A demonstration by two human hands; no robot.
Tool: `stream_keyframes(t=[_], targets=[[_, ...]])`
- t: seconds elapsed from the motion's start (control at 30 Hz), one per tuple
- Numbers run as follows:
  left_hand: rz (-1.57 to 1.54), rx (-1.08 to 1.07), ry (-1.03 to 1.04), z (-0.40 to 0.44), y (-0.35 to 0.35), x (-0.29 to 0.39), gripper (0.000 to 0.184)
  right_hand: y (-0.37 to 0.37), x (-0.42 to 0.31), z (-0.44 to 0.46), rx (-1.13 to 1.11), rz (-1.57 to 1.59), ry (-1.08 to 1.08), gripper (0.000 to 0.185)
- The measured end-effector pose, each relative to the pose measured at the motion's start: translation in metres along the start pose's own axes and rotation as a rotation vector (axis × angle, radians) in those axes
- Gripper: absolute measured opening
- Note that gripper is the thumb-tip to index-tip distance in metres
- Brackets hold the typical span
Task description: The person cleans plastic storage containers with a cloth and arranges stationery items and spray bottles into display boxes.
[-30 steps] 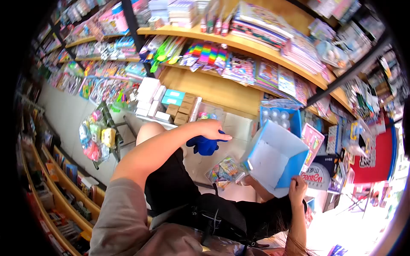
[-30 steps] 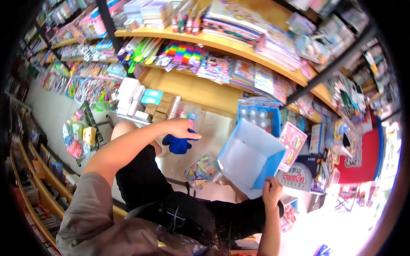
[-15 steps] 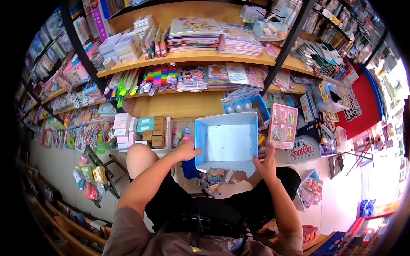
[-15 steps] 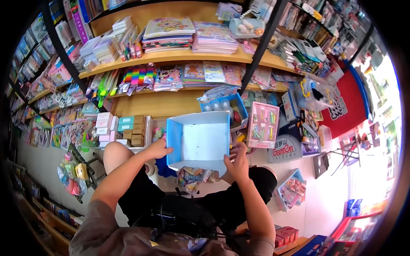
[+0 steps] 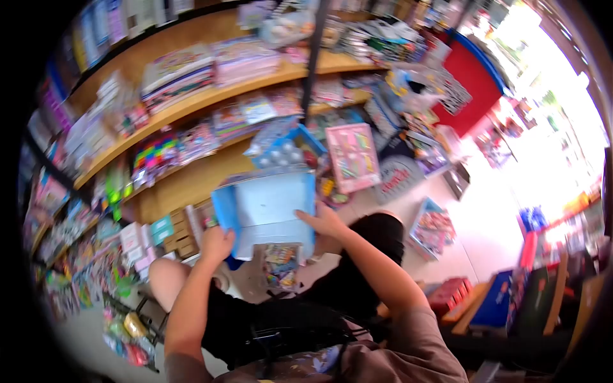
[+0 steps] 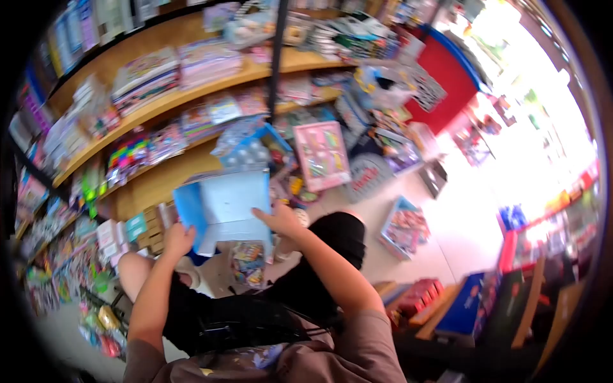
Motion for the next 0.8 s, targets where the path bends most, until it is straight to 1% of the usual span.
stream_keyframes(t=[0.03, 0.07, 0.1, 0.2, 0.3, 0.33, 0.37, 0.43, 0.5, 0.53, 0.57, 0.63, 0.73, 0.77, 0.8], targets=[[0.034, 0.004, 0.05, 0.0, 0.005, 0.002, 0.03, -0.002, 0.0, -0.006, 0.005, -0.086, 0.087, 0.051], [0.041, 0.052, 0.098, -0.001, 0.002, 0.008, 0.031, 0.015, 0.014, 0.015, 0.007, -0.118, 0.001, 0.047], [0.104, 0.023, 0.063, -0.001, 0.008, 0.001, 0.029, 0.027, 0.028, 0.034, 0.003, -0.152, -0.096, 0.043], [-0.015, 0.016, 0.066, 0.0, -0.006, 0.017, 0.031, 0.002, 0.028, 0.019, 0.071, -0.085, 0.118, 0.034], [-0.191, 0.037, 0.104, 0.002, -0.008, 0.029, 0.033, -0.04, 0.015, 0.007, 0.172, -0.063, 0.117, 0.03], [-0.267, 0.057, 0.123, 0.003, -0.008, 0.03, 0.034, -0.062, 0.007, 0.001, 0.241, -0.058, 0.038, 0.03], [-0.343, 0.078, 0.141, 0.003, -0.009, 0.031, 0.035, -0.08, 0.002, -0.003, 0.239, -0.043, -0.06, 0.027], [-0.346, 0.03, 0.092, 0.004, 0.001, 0.024, 0.033, -0.13, 0.007, -0.018, 0.316, 0.154, -0.09, 0.02], [-0.354, 0.008, 0.061, 0.005, 0.012, 0.012, 0.034, -0.182, 0.015, -0.061, 0.356, 0.29, 0.157, 0.028], [-0.361, -0.011, 0.054, 0.006, 0.015, 0.012, 0.035, -0.219, 0.061, -0.038, 0.542, 0.104, 0.033, 0.03], [-0.368, -0.031, 0.047, 0.008, 0.015, 0.013, 0.035, -0.232, 0.044, -0.089, 0.47, 0.412, 0.226, 0.031], [-0.377, -0.058, 0.038, 0.01, 0.018, 0.015, 0.035, -0.282, 0.094, -0.105, 0.579, 0.526, 0.174, 0.028], [-0.377, -0.056, 0.058, 0.014, 0.021, 0.022, 0.034, -0.334, 0.144, -0.158, 0.747, 0.625, 0.208, 0.027], [-0.371, -0.041, 0.08, 0.014, 0.021, 0.025, 0.034, -0.349, 0.172, -0.17, 0.801, 0.603, 0.258, 0.029], [-0.365, -0.025, 0.103, 0.015, 0.021, 0.027, 0.034, -0.361, 0.208, -0.176, 0.834, 0.647, 0.288, 0.029]])
Point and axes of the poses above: each hand's wrist, its own z-axis towards the middle knuckle, its own y-axis out of the palm, x = y × z, the point moved 10 cm from there along z, towards the middle knuckle, and after that the axes turned 6 degrees about y, right-handed, at the moved point
